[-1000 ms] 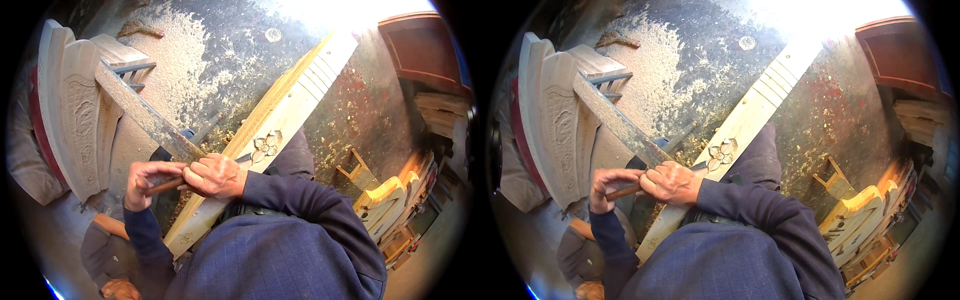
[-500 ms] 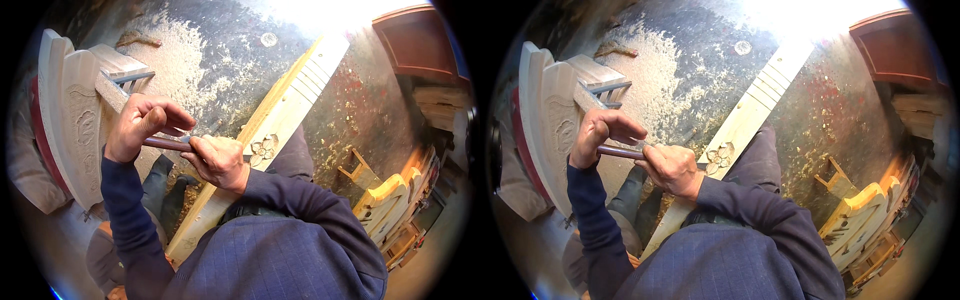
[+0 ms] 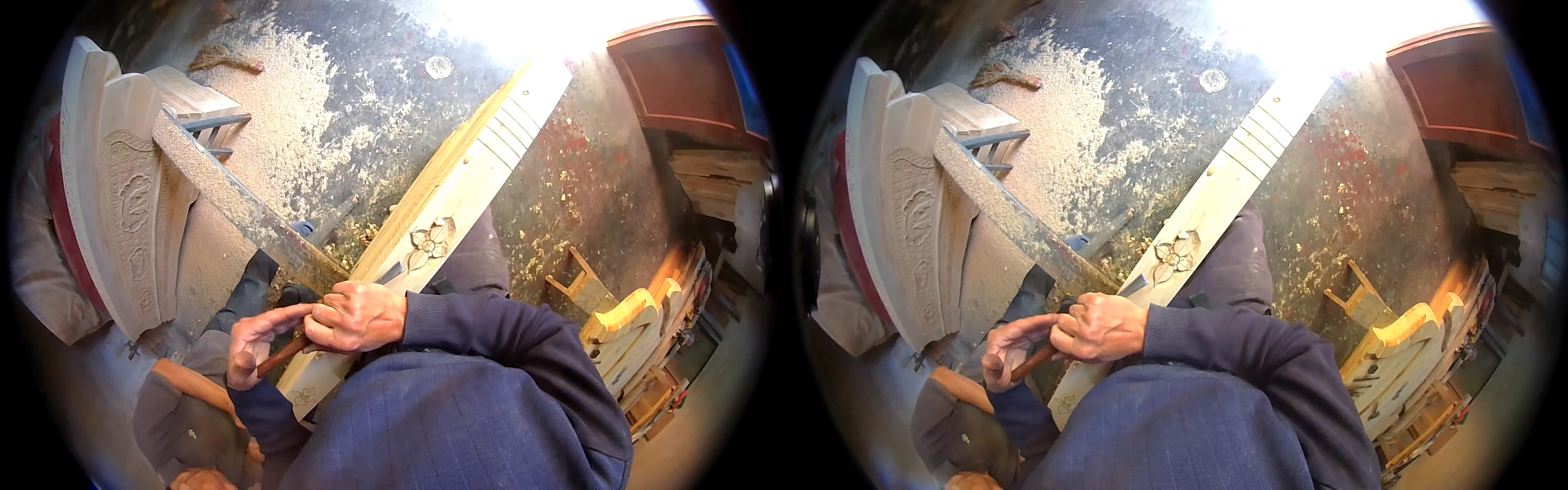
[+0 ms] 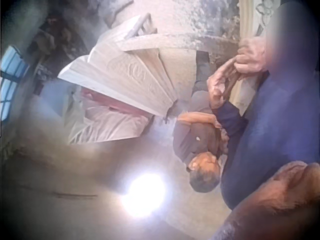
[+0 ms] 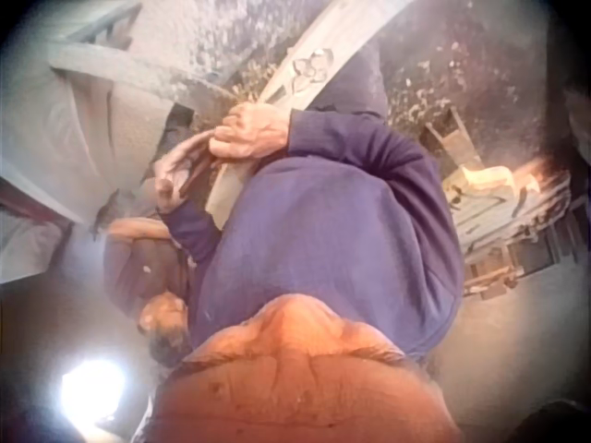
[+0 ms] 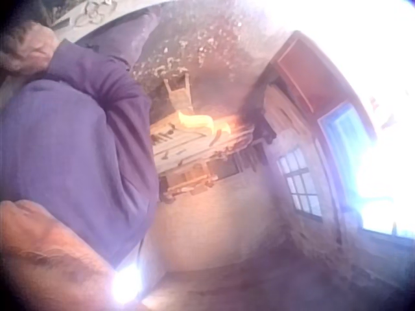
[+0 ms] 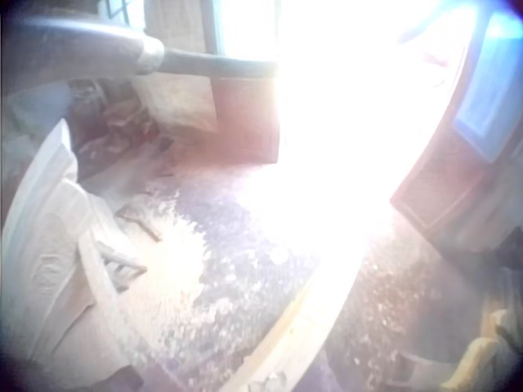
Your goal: The person carves a flower design into a wooden plank using a chisel and a mallet.
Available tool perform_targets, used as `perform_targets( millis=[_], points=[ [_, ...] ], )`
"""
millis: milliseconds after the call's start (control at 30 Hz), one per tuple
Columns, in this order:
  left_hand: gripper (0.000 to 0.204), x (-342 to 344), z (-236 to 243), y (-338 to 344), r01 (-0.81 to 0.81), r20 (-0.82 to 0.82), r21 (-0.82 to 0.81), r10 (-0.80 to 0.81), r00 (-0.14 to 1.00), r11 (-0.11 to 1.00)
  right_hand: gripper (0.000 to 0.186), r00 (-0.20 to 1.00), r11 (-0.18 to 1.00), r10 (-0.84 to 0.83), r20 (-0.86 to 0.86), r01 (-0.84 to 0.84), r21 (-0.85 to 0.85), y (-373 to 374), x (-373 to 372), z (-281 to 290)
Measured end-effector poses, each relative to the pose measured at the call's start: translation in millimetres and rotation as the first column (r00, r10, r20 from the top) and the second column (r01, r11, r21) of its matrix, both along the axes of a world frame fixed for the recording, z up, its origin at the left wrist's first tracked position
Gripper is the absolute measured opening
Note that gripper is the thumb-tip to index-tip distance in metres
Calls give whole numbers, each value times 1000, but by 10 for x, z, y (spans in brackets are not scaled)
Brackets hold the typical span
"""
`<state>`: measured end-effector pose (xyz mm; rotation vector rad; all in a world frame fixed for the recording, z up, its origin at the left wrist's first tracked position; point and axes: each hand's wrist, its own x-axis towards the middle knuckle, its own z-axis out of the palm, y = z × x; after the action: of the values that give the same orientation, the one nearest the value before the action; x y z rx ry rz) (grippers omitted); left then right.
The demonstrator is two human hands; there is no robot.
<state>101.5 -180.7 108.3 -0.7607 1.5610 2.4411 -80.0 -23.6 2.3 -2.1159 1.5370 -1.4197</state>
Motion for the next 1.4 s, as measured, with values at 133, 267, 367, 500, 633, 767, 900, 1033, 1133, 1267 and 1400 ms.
perform_targets(
  millis=[133,267,367,500,633,767,900,1033,1133,1267,1400],
  points=[
    [131,64,-42,131,-98,-43,127,104,994,987,26,997,997,63,50,-64,36,12,-10,-70],
    [133,106,-63,144,-103,-35,123,108,994,987,28,982,991,114,149,-124,57,-1,-20,-88],
    [134,82,-29,149,-91,-17,120,94,995,989,30,978,991,107,176,-120,62,12,-21,-62],
    [134,41,9,166,-115,10,76,114,993,990,32,974,990,121,192,-134,54,9,8,-98],
    [133,-47,90,214,-173,50,9,172,984,985,32,973,991,120,197,-131,41,-4,-18,-91],
    [129,-72,98,216,-183,100,-98,193,976,978,33,979,992,115,168,-122,32,-17,-14,-114],
    [124,-95,81,172,-170,119,-157,189,975,973,33,989,994,94,116,-99,37,-38,-42,-114],
    [121,-85,13,19,-120,131,-186,146,981,975,33,995,998,46,84,-49,33,-62,-46,-130],
    [121,-154,17,-102,-90,143,-172,115,983,981,33,996,999,21,86,-25,45,-92,-78,-127],
    [120,-191,-39,-200,-71,165,-159,98,981,985,32,996,997,-11,87,5,75,-101,-65,-139],
    [124,-247,-96,-317,-34,171,-145,59,983,989,31,994,996,-47,102,39,76,-137,-81,-149]
  ],
)
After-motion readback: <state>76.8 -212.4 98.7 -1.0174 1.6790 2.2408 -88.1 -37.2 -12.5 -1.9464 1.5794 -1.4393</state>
